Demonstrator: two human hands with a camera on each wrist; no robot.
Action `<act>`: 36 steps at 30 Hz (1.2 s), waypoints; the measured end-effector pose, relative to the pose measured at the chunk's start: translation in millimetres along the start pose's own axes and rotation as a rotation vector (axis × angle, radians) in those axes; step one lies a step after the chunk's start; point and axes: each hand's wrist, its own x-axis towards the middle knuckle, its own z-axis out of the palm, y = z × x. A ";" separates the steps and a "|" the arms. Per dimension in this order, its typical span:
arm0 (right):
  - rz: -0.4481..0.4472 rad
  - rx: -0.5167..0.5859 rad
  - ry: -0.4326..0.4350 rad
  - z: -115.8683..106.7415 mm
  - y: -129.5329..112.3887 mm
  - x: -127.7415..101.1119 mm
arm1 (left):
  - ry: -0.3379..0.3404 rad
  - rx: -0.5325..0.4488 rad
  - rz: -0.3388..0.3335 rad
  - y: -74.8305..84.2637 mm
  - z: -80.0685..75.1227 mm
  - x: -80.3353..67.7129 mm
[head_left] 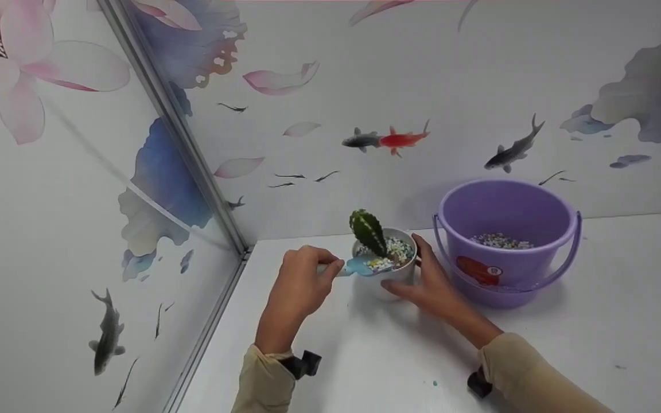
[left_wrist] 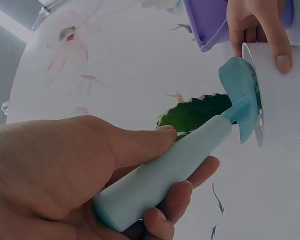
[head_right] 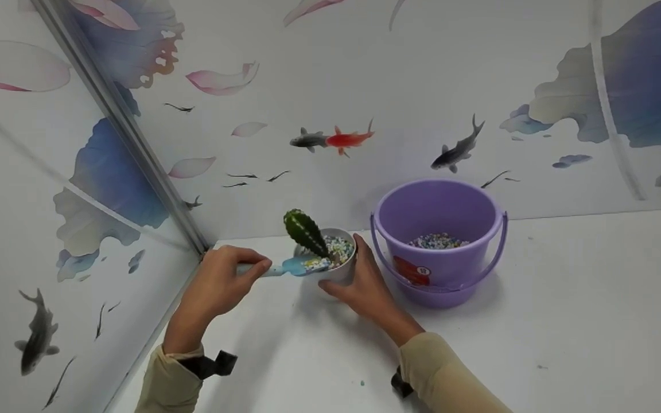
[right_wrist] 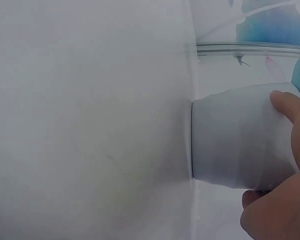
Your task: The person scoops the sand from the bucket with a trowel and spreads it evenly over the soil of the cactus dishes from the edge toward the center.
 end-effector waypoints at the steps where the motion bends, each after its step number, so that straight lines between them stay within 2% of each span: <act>1: 0.001 -0.003 0.001 0.3 -0.1 0.1 | 0.000 0.005 0.000 1.1 -0.2 0.3; 6: 0.010 -0.016 0.015 1.8 -1.8 0.1 | -0.002 0.040 -0.003 11.4 -1.6 1.9; 12: 0.041 -0.081 0.043 4.8 -4.8 -1.0 | -0.032 0.092 -0.019 24.2 -1.8 3.6; 19: 0.067 -0.112 0.051 7.6 -6.6 -3.0 | -0.024 0.108 0.011 33.1 -5.5 5.6; 24: 0.057 -0.108 0.043 7.4 -6.8 -3.9 | -0.021 0.099 0.032 34.5 -6.2 6.7; 31: 0.056 -0.122 0.045 6.9 -5.9 -4.1 | -0.002 0.070 -0.010 33.3 0.2 7.7; 36: 0.044 -0.115 0.044 6.4 -3.4 -3.8 | 0.011 0.030 -0.015 29.6 6.3 9.0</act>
